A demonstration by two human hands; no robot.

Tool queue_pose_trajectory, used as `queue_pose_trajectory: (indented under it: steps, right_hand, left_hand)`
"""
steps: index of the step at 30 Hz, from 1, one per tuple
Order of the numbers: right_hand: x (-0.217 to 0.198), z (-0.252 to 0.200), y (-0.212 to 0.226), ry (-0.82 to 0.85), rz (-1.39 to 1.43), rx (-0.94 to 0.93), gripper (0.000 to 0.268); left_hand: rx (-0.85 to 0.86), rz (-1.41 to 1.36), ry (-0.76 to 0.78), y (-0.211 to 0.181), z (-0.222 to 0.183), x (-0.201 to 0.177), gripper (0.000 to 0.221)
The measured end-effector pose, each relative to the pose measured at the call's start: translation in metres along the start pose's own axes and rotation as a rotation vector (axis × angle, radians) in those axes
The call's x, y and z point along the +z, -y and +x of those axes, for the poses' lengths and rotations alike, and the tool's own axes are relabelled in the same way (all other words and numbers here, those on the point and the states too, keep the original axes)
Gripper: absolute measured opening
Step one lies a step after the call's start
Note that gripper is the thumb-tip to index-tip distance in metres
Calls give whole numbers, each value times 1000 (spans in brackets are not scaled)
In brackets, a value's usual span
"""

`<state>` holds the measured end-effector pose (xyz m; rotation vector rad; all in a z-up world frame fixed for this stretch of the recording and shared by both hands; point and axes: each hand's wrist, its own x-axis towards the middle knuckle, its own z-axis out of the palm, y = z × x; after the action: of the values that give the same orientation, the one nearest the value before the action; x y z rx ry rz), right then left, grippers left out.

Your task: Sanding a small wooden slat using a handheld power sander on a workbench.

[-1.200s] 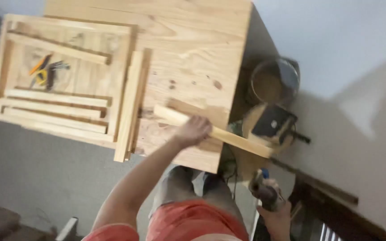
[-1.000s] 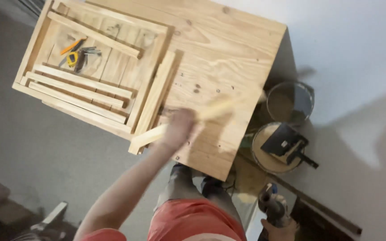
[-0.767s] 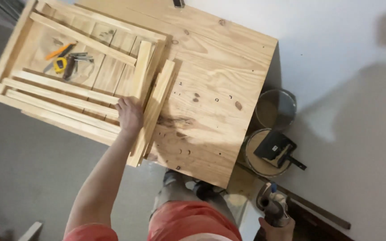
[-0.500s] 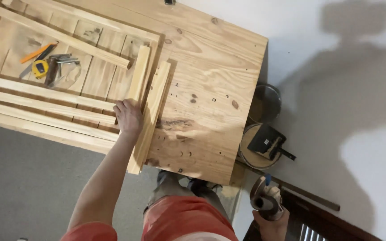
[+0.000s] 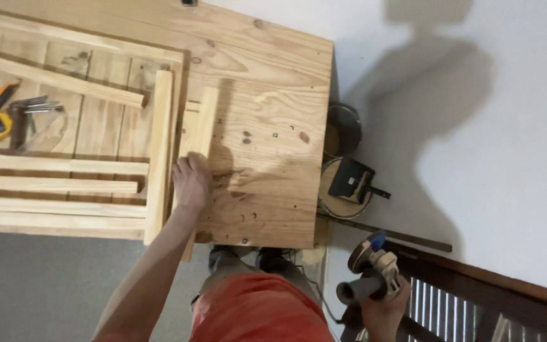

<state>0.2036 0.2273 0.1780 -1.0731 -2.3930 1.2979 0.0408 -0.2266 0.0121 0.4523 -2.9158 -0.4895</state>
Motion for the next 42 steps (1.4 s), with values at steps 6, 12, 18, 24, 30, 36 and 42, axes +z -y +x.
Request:
queue_pose_trajectory:
  steps: [6, 12, 18, 24, 30, 36, 42]
  right_hand:
    - [3, -18, 63, 84, -265, 146, 82]
    - [20, 38, 52, 238, -394, 34, 82]
    - [50, 138, 52, 474, -433, -32, 80]
    - [106, 193, 58, 720, -648, -625, 86]
    - [162, 141, 102, 972, -736, -1196, 82]
    - [189, 109, 56, 1034, -878, -1557, 108]
    - [200, 111, 67, 690, -960, -1422, 62]
  left_hand:
    - [317, -294, 162, -100, -55, 57, 68]
    - [223, -77, -170, -163, -88, 113, 17]
    - [-19, -82, 164, -173, -98, 142, 39]
    - [-419, 183, 375, -155, -180, 6, 66]
    - [-520, 44, 461, -105, -282, 35, 69]
    - [-658, -51, 752, -97, -264, 59, 48]
    - [-639, -71, 751, -103, -247, 38, 31]
